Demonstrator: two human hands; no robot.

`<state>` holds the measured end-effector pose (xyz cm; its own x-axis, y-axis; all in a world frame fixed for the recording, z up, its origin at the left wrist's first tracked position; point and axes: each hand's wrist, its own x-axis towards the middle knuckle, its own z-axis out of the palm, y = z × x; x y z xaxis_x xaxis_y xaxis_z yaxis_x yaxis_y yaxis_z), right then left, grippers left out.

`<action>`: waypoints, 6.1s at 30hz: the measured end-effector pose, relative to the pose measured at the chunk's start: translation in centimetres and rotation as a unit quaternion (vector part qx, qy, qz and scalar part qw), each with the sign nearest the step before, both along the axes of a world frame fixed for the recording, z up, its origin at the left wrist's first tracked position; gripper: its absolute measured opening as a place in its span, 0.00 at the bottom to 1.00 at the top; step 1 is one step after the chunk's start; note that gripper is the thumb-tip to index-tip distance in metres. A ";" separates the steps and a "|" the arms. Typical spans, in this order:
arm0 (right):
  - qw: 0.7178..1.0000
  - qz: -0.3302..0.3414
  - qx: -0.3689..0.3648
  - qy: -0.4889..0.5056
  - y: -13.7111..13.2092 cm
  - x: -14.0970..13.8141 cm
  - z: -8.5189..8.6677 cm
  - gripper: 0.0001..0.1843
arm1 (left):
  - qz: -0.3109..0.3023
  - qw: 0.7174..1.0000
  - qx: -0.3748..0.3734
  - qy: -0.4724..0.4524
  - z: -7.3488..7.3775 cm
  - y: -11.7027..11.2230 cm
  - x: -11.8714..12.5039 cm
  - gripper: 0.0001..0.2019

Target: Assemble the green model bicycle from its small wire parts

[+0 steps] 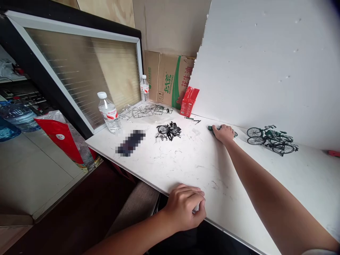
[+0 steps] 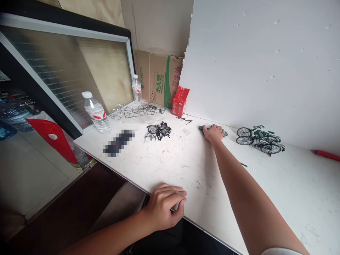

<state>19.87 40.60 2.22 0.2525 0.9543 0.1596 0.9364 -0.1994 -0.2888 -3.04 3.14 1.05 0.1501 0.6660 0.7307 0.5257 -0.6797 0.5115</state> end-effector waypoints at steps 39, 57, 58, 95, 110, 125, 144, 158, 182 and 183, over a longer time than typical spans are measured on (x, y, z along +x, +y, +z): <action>0.998 0.059 -0.012 -0.022 -5.7 -1.5 0.3 0.40 | -0.033 0.999 0.023 -0.004 -0.6 -1.2 -0.4 0.06; 0.993 0.100 -0.038 -0.048 -8.1 -1.9 0.5 0.39 | -0.034 0.999 0.027 0.015 -1.2 -1.4 -0.6 0.07; 0.993 0.101 -0.037 -0.049 -8.4 -1.9 0.5 0.40 | -0.035 0.999 0.026 0.018 -1.2 -1.5 -0.6 0.07; 0.983 0.174 0.037 -0.050 -23.3 -3.0 0.5 0.34 | -0.023 0.998 0.041 0.036 -1.7 -1.8 -0.5 0.08; 0.989 0.141 0.046 0.012 -23.7 -2.9 1.1 0.32 | -0.029 0.998 0.045 0.036 -1.4 -2.1 -0.6 0.09; 0.985 0.167 0.048 0.017 -23.8 -1.3 0.7 0.45 | -0.023 1.000 -0.004 0.007 -1.4 -1.9 -0.3 0.09; 0.950 0.282 0.133 0.028 -24.4 -0.9 -0.6 0.25 | -0.037 0.999 0.011 0.037 -1.5 -2.3 -0.6 0.10; 0.929 0.320 0.167 0.086 -26.2 -1.1 1.3 0.18 | -0.030 0.999 0.023 0.024 -1.4 -2.3 -0.4 0.10; 0.894 0.215 0.245 0.306 -26.7 -0.1 1.5 0.22 | -0.039 0.999 0.016 0.034 -1.0 -2.6 -0.6 0.10; 0.884 0.212 0.254 0.331 -26.7 -0.1 1.6 0.23 | -0.039 0.998 0.017 0.036 -1.1 -2.6 -0.6 0.10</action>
